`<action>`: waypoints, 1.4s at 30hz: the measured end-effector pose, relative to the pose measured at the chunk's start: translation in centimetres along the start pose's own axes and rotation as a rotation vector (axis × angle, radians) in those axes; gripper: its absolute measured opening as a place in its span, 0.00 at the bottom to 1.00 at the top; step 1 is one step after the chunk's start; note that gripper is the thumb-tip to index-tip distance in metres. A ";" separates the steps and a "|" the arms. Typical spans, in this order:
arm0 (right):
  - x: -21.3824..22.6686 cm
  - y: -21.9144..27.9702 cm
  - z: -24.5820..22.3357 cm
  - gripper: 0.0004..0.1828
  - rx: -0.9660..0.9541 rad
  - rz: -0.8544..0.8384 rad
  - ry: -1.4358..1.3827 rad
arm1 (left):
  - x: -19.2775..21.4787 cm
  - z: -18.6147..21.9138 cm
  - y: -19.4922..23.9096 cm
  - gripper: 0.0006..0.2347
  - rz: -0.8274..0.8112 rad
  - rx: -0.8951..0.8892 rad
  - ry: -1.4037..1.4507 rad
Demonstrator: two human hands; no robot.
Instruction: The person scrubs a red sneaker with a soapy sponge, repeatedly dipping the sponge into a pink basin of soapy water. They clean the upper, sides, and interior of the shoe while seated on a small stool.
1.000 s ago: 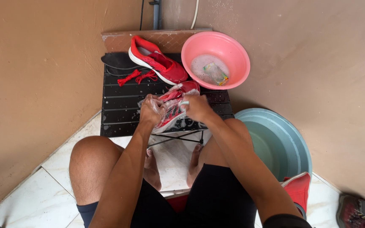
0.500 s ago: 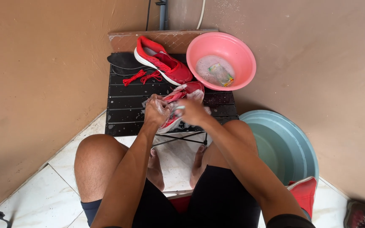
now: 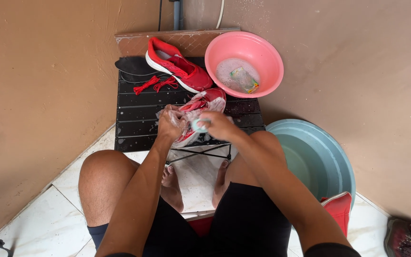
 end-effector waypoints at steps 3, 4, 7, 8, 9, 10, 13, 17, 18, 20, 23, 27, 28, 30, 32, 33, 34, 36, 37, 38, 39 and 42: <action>2.3 -7.0 9.9 0.13 -0.148 0.197 0.202 | 0.6 0.0 -0.5 0.14 -0.003 -0.021 -0.013; 0.8 -5.1 6.5 0.13 -0.143 0.197 0.200 | 2.5 1.0 1.1 0.14 0.001 -0.021 -0.016; -1.9 -1.3 -0.2 0.08 0.041 0.026 0.088 | 5.8 3.0 2.9 0.11 0.030 -0.003 0.036; -2.0 -1.0 0.0 0.08 0.163 -0.043 0.021 | 5.5 2.5 2.3 0.12 0.021 0.005 0.040; -2.1 -0.7 0.1 0.10 0.285 -0.112 -0.047 | 5.2 2.1 1.7 0.13 0.012 0.014 0.043; -1.0 -0.4 -0.6 0.10 0.282 -0.113 -0.051 | 4.7 2.0 1.4 0.13 0.008 0.017 0.041; 1.2 -0.6 0.5 0.10 0.259 -0.023 0.034 | 3.4 2.1 1.5 0.12 0.041 -0.003 0.076; -2.1 0.0 -0.4 0.09 0.339 -0.030 0.107 | 5.0 1.9 2.5 0.14 0.021 0.019 0.061; -3.4 1.5 -2.7 0.07 0.327 -0.147 -0.003 | 5.4 2.0 2.4 0.15 0.012 0.030 0.059; -3.9 1.3 -1.7 0.08 0.361 -0.135 0.004 | 6.2 2.5 2.4 0.15 0.005 0.029 0.068; -0.5 -0.3 2.1 0.05 0.389 -0.040 0.124 | 3.4 1.3 0.8 0.15 -0.012 0.033 0.069; 2.5 -2.8 5.2 0.06 0.371 0.052 0.437 | -1.1 -1.2 -0.8 0.14 -0.017 0.037 0.088; 0.3 -1.0 2.4 0.06 0.373 0.058 0.436 | 1.6 0.0 0.5 0.14 -0.016 0.032 0.085; -3.8 2.3 -3.2 0.10 0.285 -0.229 -0.017 | 7.0 3.0 2.5 0.17 -0.032 0.100 0.079; -2.8 1.0 -1.1 0.11 0.244 -0.240 -0.015 | 7.3 3.6 2.6 0.16 -0.054 0.090 0.067; -2.4 0.6 0.1 0.12 0.198 -0.258 -0.018 | 7.4 3.9 2.9 0.15 -0.080 0.089 0.054; -0.5 -0.7 1.4 0.12 0.203 -0.256 -0.016 | 6.3 3.4 2.2 0.15 -0.075 0.086 0.053; 3.2 -3.0 4.5 0.13 -0.019 -0.083 0.209 | 4.1 2.1 1.5 0.15 -0.089 0.095 0.037; 2.0 -2.4 3.1 0.13 -0.020 -0.086 0.208 | 2.8 1.4 1.4 0.15 -0.090 0.098 0.037; 1.3 -2.0 1.5 0.14 -0.017 -0.128 0.272 | 1.7 1.2 0.7 0.15 -0.100 0.100 0.027; 0.7 -1.7 -0.1 0.15 -0.015 -0.170 0.337 | 0.5 0.9 -0.2 0.14 -0.110 0.102 0.016; -4.4 2.2 -4.6 0.13 0.213 -0.448 -0.138 | 5.7 2.1 1.8 0.14 -0.030 0.058 0.032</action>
Point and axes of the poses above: each hand's wrist, its own y-axis away from the middle knuckle, its own x-axis out of the back of the hand, z = x × y, the point moved 1 cm from there along -y, towards the middle knuckle, and after that the axes turned 11 degrees about -y, right-handed, at the moved point
